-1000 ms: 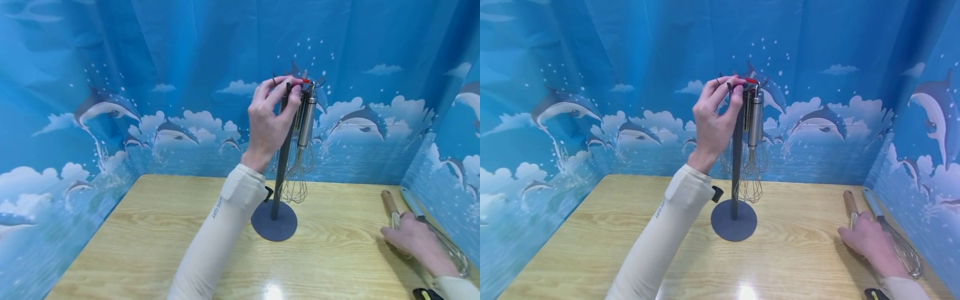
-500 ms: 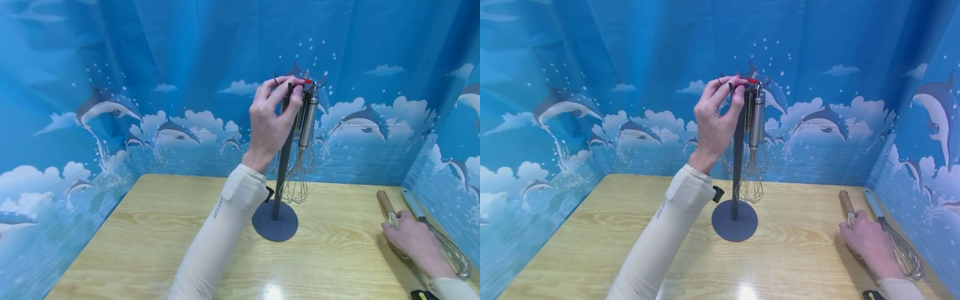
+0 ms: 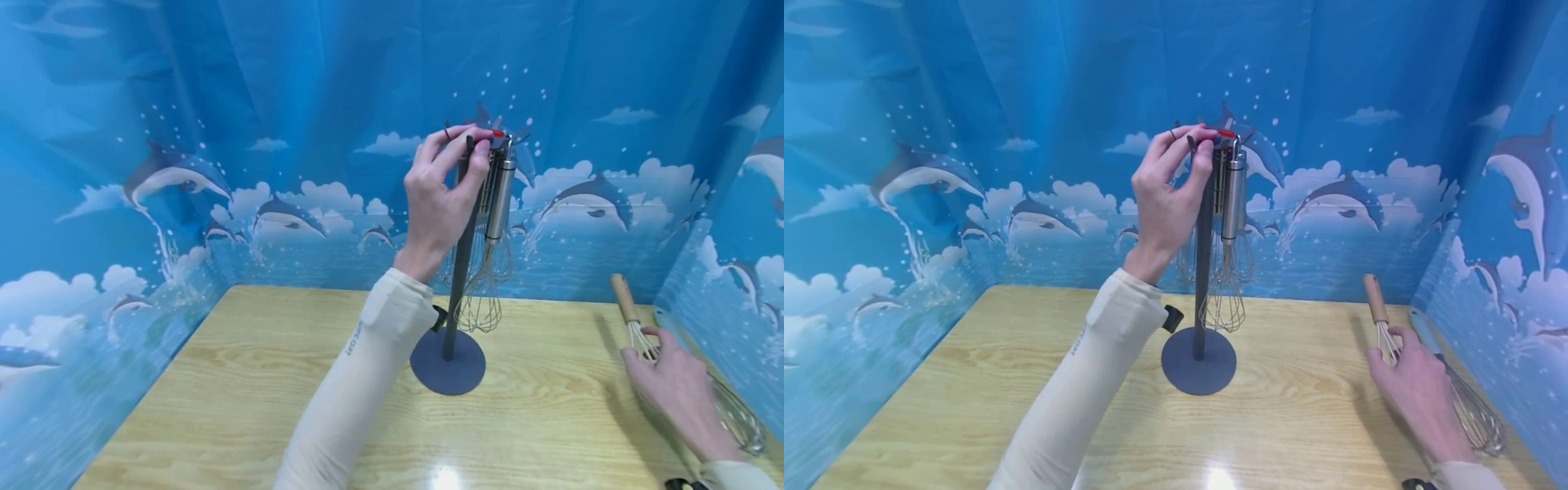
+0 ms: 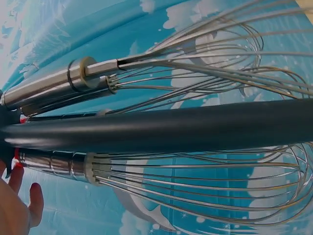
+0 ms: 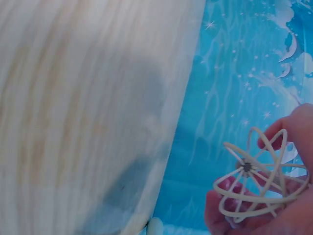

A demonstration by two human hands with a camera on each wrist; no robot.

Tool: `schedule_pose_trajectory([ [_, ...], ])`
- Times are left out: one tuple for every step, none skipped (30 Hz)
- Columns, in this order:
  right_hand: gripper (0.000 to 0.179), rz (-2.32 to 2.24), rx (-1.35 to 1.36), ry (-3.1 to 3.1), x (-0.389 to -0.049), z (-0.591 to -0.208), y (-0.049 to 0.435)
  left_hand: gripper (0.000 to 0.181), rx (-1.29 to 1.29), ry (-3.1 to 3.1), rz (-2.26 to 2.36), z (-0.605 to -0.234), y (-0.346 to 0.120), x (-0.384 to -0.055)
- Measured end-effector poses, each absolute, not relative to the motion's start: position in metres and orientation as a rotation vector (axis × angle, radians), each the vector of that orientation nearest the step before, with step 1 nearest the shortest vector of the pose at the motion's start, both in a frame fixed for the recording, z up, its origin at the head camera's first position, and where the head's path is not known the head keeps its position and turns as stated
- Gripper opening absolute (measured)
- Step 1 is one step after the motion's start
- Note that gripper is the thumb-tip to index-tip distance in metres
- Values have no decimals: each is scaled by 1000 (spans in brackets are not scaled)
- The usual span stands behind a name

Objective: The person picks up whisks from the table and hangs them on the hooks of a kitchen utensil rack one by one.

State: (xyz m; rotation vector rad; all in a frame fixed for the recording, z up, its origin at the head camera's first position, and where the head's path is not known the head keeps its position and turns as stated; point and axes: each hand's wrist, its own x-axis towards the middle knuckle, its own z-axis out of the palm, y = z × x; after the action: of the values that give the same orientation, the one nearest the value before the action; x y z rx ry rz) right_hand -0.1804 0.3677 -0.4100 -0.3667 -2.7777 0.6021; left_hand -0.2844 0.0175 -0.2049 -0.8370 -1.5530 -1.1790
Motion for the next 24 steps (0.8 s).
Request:
schedule_pose_trajectory([
  [65, 618, -366, -2752, -180, -409, 366, 24, -840, -1547, -1198, -205, 18, -284],
  [64, 634, -359, -2720, -180, -408, 364, 24, -846, -1540, -1218, -205, 18, -285],
  [62, 648, -350, -2687, -180, -408, 361, 24, -854, -1532, -1238, -205, 18, -285],
  [60, 657, -342, -2654, -180, -407, 359, 24, -864, -1524, -1258, -205, 18, -285],
  [59, 668, -334, -2621, -180, -406, 357, 24, -872, -1515, -1272, -205, 18, -285],
  [58, 684, -326, -2588, -180, -404, 354, 24, -883, -1505, -1288, -204, 18, -285],
  [57, 698, -315, -2558, -180, -403, 352, 24, -893, -1493, -1303, -204, 18, -286],
  [55, 714, -303, -2530, -180, -401, 350, 24, -904, -1478, -1314, -204, 18, -286],
  [55, 726, -295, -2510, -179, -399, 347, 24, -914, -1460, -1325, -204, 18, -287],
  [55, 736, -285, -2488, -179, -397, 345, 24, -922, -1442, -1338, -204, 18, -287],
  [54, 744, -276, -2470, -178, -396, 343, 23, -930, -1424, -1351, -204, 18, -288],
  [54, 748, -271, -2452, -178, -394, 341, 23, -938, -1406, -1365, -204, 19, -288],
  [54, 751, -266, -2433, -177, -393, 339, 23, -944, -1389, -1375, -205, 19, -289],
  [53, 751, -262, -2413, -176, -391, 337, 22, -948, -1376, -1383, -205, 19, -289],
  [52, 749, -259, -2388, -176, -390, 334, 22, -951, -1367, -1388, -205, 19, -289],
  [51, 751, -258, -2358, -176, -389, 332, 22, -952, -1361, -1393, -205, 20, -290],
  [50, 751, -255, -2332, -175, -388, 329, 21, -954, -1357, -1397, -205, 20, -290],
  [50, 752, -247, -2303, -175, -387, 327, 21, -953, -1355, -1399, -205, 20, -290],
  [49, 751, -235, -2275, -174, -386, 324, 21, -952, -1354, -1402, -205, 20, -291],
  [48, 750, -219, -2249, -174, -384, 322, 20, -950, -1355, -1405, -205, 20, -291],
  [48, 747, -208, -2228, -173, -383, 320, 20, -947, -1356, -1409, -205, 21, -291],
  [47, 742, -196, -2212, -172, -381, 318, 20, -942, -1356, -1411, -205, 21, -291],
  [47, 738, -179, -2197, -171, -379, 317, 20, -938, -1357, -1414, -205, 21, -291],
  [47, 734, -172, -2185, -170, -377, 315, 20, -935, -1356, -1417, -205, 21, -291],
])
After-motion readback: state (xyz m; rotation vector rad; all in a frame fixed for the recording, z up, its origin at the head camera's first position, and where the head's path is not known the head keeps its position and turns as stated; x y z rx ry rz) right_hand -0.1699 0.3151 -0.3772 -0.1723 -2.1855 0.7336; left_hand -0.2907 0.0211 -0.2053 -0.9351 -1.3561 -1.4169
